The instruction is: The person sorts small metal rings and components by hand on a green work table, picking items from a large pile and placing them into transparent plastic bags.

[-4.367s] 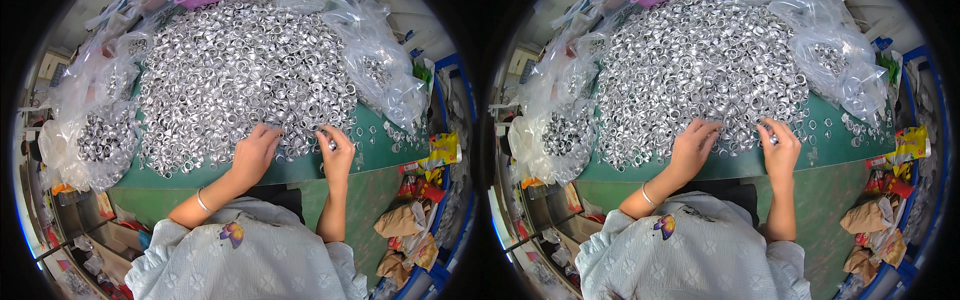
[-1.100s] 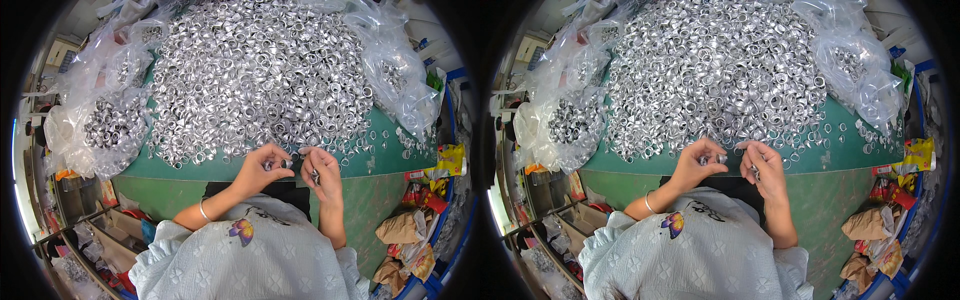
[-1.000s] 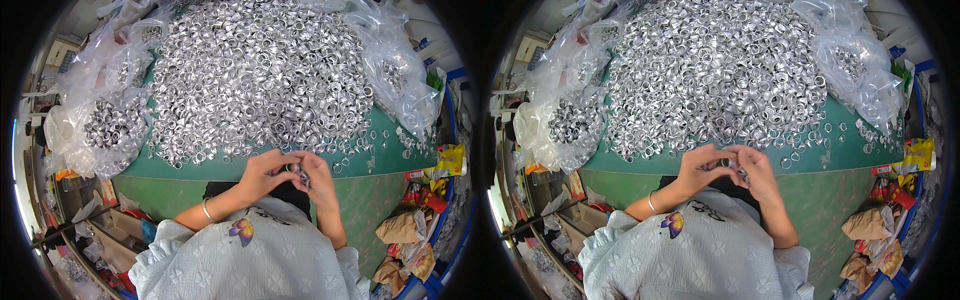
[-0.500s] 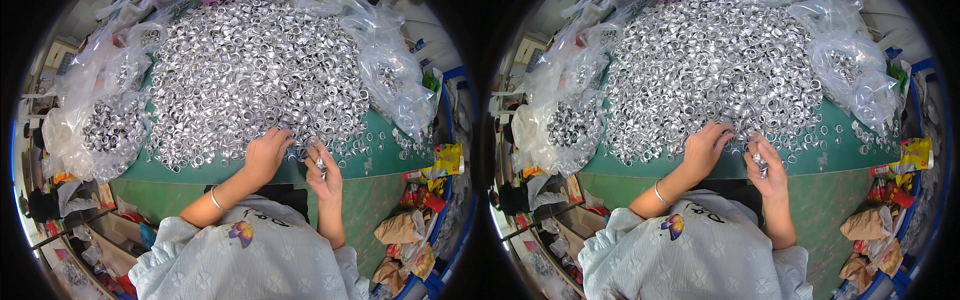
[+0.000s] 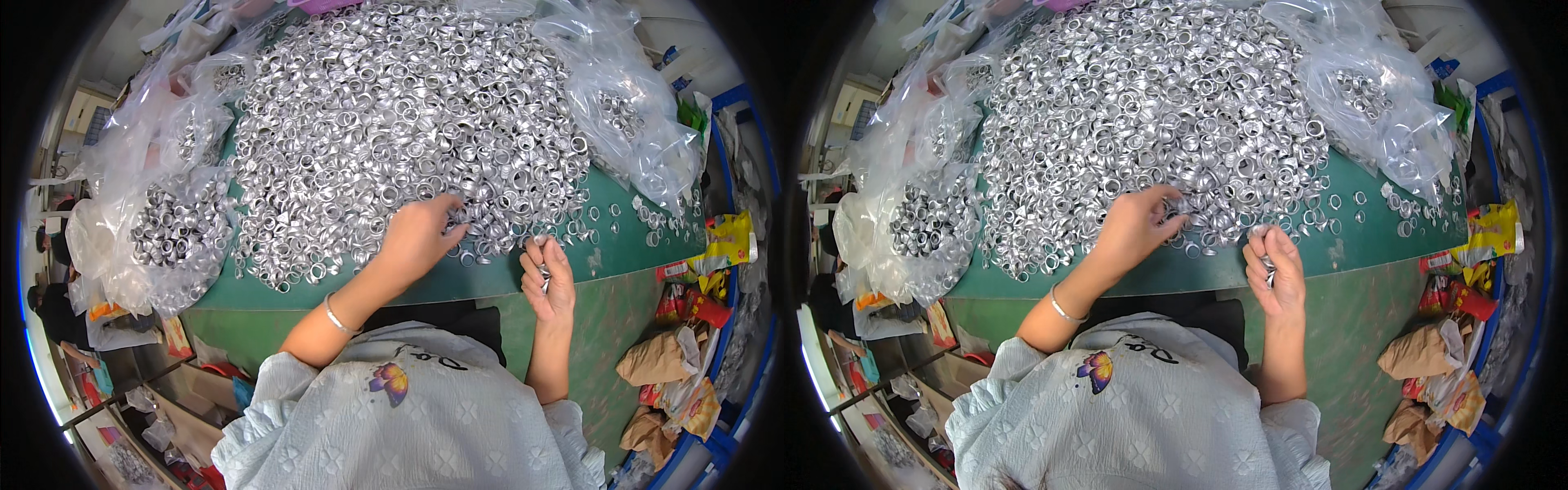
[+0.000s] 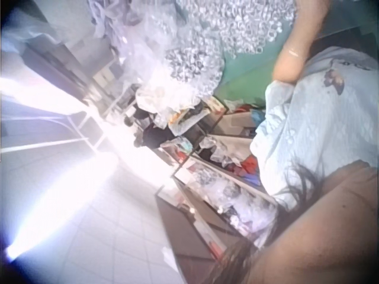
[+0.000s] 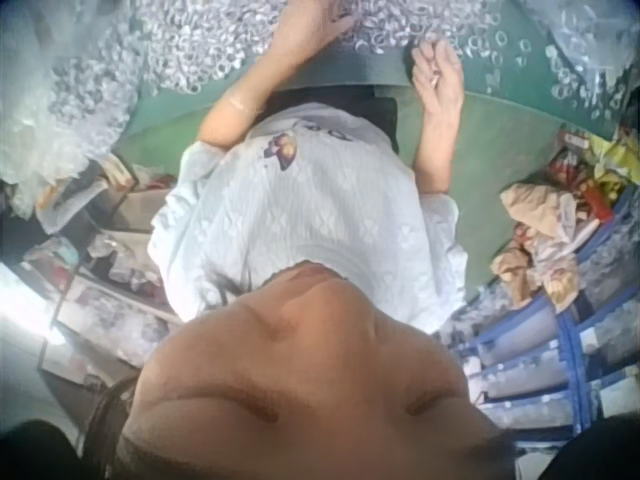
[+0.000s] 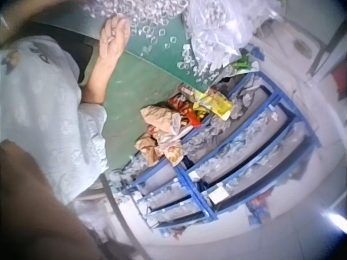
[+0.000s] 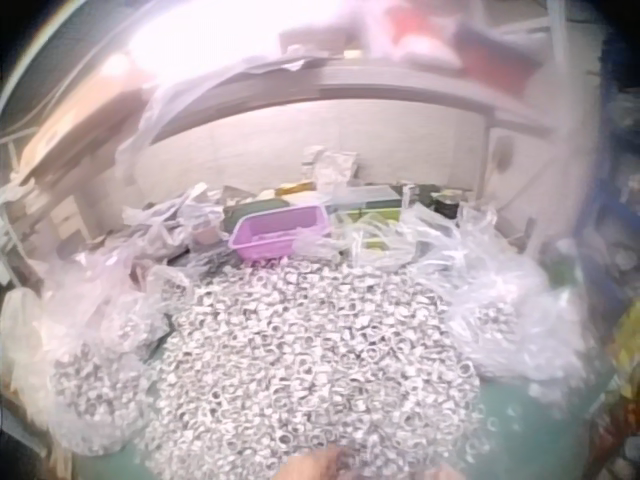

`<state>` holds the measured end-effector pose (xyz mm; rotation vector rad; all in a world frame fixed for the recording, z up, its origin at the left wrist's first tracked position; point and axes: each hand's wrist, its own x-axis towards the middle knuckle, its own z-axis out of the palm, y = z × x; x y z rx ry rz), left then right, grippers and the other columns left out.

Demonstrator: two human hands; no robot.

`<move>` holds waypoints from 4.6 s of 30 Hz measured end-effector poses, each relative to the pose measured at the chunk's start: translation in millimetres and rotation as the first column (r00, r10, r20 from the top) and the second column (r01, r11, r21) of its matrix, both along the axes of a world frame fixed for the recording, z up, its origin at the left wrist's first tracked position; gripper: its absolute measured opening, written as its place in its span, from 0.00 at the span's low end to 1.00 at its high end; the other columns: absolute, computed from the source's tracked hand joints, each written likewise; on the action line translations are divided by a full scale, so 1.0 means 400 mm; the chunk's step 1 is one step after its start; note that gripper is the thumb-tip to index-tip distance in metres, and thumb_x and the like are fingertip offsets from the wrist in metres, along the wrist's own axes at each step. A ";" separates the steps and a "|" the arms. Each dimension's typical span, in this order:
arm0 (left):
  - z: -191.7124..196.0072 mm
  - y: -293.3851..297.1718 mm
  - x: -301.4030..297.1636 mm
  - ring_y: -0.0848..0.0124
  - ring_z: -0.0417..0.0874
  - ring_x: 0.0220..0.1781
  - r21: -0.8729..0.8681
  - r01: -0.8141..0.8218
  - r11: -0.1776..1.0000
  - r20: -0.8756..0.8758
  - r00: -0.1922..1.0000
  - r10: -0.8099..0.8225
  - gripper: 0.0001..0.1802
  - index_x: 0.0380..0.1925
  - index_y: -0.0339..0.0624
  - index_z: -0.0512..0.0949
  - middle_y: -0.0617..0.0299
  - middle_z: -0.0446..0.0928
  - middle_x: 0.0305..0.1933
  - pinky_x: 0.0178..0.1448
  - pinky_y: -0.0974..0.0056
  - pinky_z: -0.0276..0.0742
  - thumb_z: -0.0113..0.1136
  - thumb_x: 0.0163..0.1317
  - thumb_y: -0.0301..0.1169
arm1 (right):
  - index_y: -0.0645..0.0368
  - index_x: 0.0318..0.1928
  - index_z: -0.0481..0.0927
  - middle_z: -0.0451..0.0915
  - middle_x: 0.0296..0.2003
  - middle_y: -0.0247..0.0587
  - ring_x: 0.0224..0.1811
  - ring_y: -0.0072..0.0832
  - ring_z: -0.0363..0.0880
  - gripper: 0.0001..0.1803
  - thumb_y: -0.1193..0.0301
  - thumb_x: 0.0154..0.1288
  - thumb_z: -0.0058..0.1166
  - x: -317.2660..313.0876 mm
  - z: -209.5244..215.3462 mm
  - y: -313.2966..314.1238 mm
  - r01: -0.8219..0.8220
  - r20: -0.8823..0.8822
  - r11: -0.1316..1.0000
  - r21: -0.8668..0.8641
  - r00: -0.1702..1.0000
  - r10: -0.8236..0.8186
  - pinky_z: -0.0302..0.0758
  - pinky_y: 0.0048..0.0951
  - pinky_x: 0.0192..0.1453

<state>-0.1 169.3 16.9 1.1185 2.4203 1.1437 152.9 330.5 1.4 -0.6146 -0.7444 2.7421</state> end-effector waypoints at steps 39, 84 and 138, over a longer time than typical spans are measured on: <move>0.030 -0.043 0.137 0.85 0.62 0.25 0.399 -0.162 0.902 0.668 0.726 -0.165 0.21 0.45 0.41 0.78 0.74 0.64 0.21 0.30 0.79 0.60 0.64 0.48 0.21 | 0.64 0.41 0.74 0.73 0.24 0.34 0.14 0.13 0.62 0.11 0.68 0.65 0.49 -0.033 0.012 -0.117 -0.326 0.077 0.942 0.074 0.944 0.321 0.55 0.15 0.13; -0.001 0.130 0.063 0.76 0.72 0.25 0.251 -0.010 0.968 0.299 0.952 -0.067 0.12 0.41 0.36 0.77 0.61 0.75 0.24 0.32 0.70 0.70 0.54 0.56 0.21 | 0.64 0.28 0.79 0.77 0.25 0.45 0.26 0.39 0.76 0.09 0.69 0.53 0.60 -0.108 0.052 0.104 -0.208 0.117 -0.081 0.975 0.787 -0.606 0.70 0.34 0.31; -0.001 0.083 0.094 0.85 0.63 0.15 0.280 -0.129 0.951 0.899 0.382 -0.213 0.10 0.37 0.34 0.77 0.66 0.71 0.21 0.15 0.78 0.51 0.48 0.63 0.26 | 0.55 0.36 0.80 0.74 0.25 0.42 0.23 0.42 0.75 0.12 0.65 0.51 0.61 -0.199 0.046 0.107 -0.257 0.135 -0.354 0.899 0.932 -0.335 0.70 0.37 0.27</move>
